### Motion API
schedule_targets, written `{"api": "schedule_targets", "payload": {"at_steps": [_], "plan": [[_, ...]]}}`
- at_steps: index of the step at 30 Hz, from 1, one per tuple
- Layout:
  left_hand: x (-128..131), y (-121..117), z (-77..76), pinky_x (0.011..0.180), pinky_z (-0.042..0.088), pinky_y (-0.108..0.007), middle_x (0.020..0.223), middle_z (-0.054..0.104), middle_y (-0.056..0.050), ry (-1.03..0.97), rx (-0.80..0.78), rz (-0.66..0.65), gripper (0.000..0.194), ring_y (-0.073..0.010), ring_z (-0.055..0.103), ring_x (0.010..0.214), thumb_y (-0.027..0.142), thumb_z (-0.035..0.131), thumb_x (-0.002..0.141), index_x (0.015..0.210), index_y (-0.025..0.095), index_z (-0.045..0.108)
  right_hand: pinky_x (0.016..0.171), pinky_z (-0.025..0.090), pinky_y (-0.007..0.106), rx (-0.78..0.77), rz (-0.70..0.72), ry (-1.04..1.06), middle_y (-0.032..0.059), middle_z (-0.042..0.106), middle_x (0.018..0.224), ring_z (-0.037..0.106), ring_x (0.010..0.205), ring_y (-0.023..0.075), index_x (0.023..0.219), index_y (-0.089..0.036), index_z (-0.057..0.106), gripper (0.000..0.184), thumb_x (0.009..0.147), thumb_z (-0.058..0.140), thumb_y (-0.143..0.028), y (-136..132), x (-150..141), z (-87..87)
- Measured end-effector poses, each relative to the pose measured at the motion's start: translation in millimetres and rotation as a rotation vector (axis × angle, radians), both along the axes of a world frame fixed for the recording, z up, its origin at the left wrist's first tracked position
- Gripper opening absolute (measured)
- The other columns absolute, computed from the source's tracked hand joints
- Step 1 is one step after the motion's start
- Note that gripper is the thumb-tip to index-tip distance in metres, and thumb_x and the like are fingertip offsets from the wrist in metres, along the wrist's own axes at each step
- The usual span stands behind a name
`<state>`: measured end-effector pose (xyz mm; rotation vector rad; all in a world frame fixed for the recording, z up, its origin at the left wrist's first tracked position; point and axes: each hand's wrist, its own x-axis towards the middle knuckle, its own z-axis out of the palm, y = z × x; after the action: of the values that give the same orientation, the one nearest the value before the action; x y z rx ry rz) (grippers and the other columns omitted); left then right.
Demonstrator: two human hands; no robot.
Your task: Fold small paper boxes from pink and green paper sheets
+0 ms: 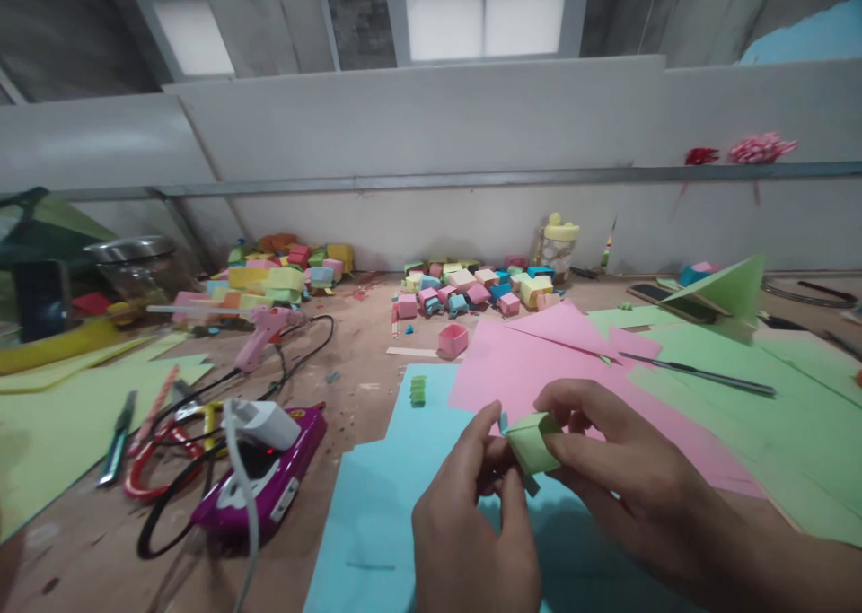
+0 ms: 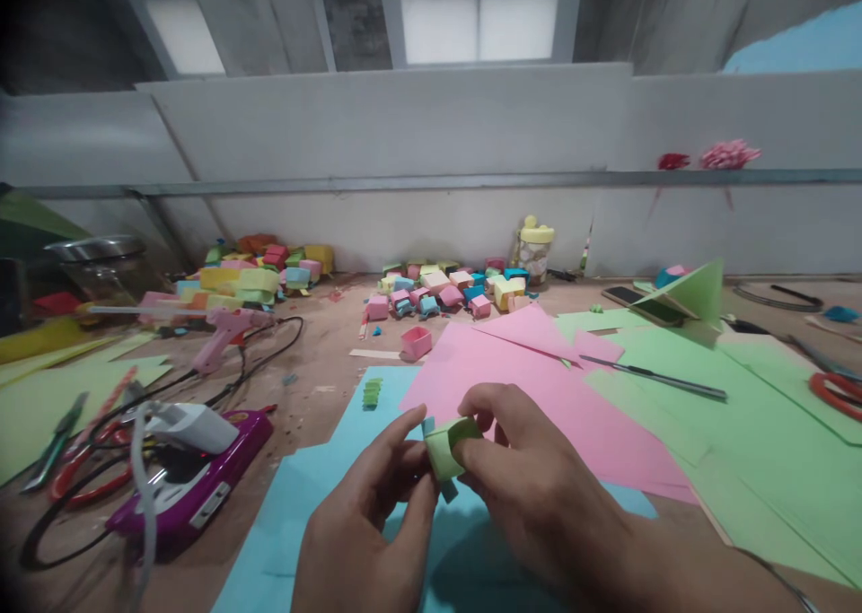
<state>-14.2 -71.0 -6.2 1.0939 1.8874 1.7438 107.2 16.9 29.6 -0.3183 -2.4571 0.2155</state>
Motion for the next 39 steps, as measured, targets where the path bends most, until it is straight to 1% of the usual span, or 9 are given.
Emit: {"api": "schedule_targets", "payload": {"at_steps": [5, 11, 16, 21, 25, 30, 33, 35, 39], "plan": [[3.4, -1.8, 4.0, 0.070, 0.051, -0.026, 0.084, 0.071, 0.000, 0.105, -0.007, 0.053, 0.040, -0.0142, 0.067, 0.072, 0.015, 0.051, 0.077, 0.115, 0.024, 0.059, 0.062, 0.050, 0.030, 0.010, 0.011, -0.044, 0.0097, 0.048, 0.093, 0.051, 0.077, 0.0166, 0.087, -0.016, 0.059, 0.024, 0.084, 0.040, -0.002, 1.2, 0.2, -2.7], [6.4, -2.6, 4.7, 0.067, 0.049, -0.028, 0.080, 0.069, 0.000, 0.201, 0.015, 0.096, 0.043, -0.0153, 0.064, 0.068, 0.013, 0.042, 0.080, 0.120, 0.023, 0.056, 0.063, 0.051, 0.032, 0.005, -0.008, -0.060, 0.0117, 0.048, 0.094, 0.051, 0.081, 0.0190, 0.087, -0.014, 0.058, 0.027, 0.080, 0.037, 0.001, 2.4, 0.0, -3.4], [11.7, -2.5, 6.4, 0.067, 0.047, -0.025, 0.080, 0.070, 0.000, 0.242, 0.052, 0.151, 0.045, -0.0149, 0.065, 0.068, 0.012, 0.042, 0.079, 0.120, 0.024, 0.057, 0.065, 0.051, 0.029, -0.025, 0.006, -0.069, 0.0108, 0.049, 0.095, 0.053, 0.081, 0.0175, 0.082, -0.015, 0.052, 0.020, 0.082, 0.038, -0.001, 0.7, 0.6, 2.0], [14.7, -3.5, 9.3, 0.068, 0.046, -0.023, 0.076, 0.070, 0.002, 0.278, 0.001, 0.162, 0.047, -0.0133, 0.064, 0.066, 0.009, 0.043, 0.081, 0.126, 0.022, 0.049, 0.064, 0.051, 0.029, -0.004, 0.012, -0.056, 0.0119, 0.050, 0.090, 0.053, 0.079, 0.0182, 0.081, -0.013, 0.051, 0.021, 0.080, 0.036, 0.002, -0.2, 0.9, 0.5], [14.4, -4.7, 12.4, 0.068, 0.047, -0.024, 0.074, 0.070, 0.004, 0.233, -0.011, 0.167, 0.049, -0.0134, 0.064, 0.065, 0.009, 0.045, 0.081, 0.127, 0.023, 0.047, 0.063, 0.049, 0.028, -0.001, 0.005, -0.027, 0.0116, 0.051, 0.090, 0.051, 0.078, 0.0177, 0.078, -0.013, 0.050, 0.022, 0.079, 0.035, 0.003, -0.4, 0.3, -3.7], [13.1, -4.9, 15.4, 0.066, 0.050, -0.024, 0.075, 0.070, 0.004, -0.007, 0.021, 0.042, 0.047, -0.0128, 0.064, 0.065, 0.014, 0.044, 0.081, 0.127, 0.022, 0.043, 0.065, 0.049, 0.029, -0.042, 0.032, -0.019, 0.0107, 0.051, 0.093, 0.052, 0.081, 0.0183, 0.080, -0.015, 0.052, 0.023, 0.079, 0.037, 0.002, 1.8, 1.4, -5.0], [10.4, -3.5, 14.2, 0.062, 0.050, -0.023, 0.082, 0.070, 0.000, -0.186, 0.023, -0.043, 0.048, -0.0137, 0.065, 0.074, 0.013, 0.040, 0.080, 0.128, 0.019, 0.041, 0.070, 0.049, 0.029, -0.133, 0.046, -0.015, 0.0081, 0.051, 0.097, 0.053, 0.084, 0.0176, 0.084, -0.018, 0.055, 0.022, 0.081, 0.042, 0.000, 8.7, 3.4, -3.2], [7.5, -1.8, 12.5, 0.060, 0.050, -0.024, 0.087, 0.070, -0.003, -0.281, 0.008, -0.083, 0.048, -0.0145, 0.065, 0.074, 0.015, 0.040, 0.081, 0.129, 0.018, 0.039, 0.075, 0.048, 0.029, -0.262, 0.055, -0.030, 0.0064, 0.053, 0.097, 0.054, 0.087, 0.0169, 0.083, -0.019, 0.058, 0.018, 0.083, 0.047, -0.004, 15.2, 4.2, -0.4], [2.5, 2.0, 8.8, 0.059, 0.051, -0.025, 0.090, 0.069, -0.007, -0.397, -0.001, -0.128, 0.045, -0.0155, 0.065, 0.073, 0.017, 0.041, 0.083, 0.128, 0.015, 0.037, 0.077, 0.048, 0.028, -0.708, 0.083, -0.054, 0.0062, 0.055, 0.098, 0.055, 0.090, 0.0168, 0.081, -0.017, 0.063, 0.011, 0.086, 0.052, -0.016, 25.7, 1.6, 8.1]]}}
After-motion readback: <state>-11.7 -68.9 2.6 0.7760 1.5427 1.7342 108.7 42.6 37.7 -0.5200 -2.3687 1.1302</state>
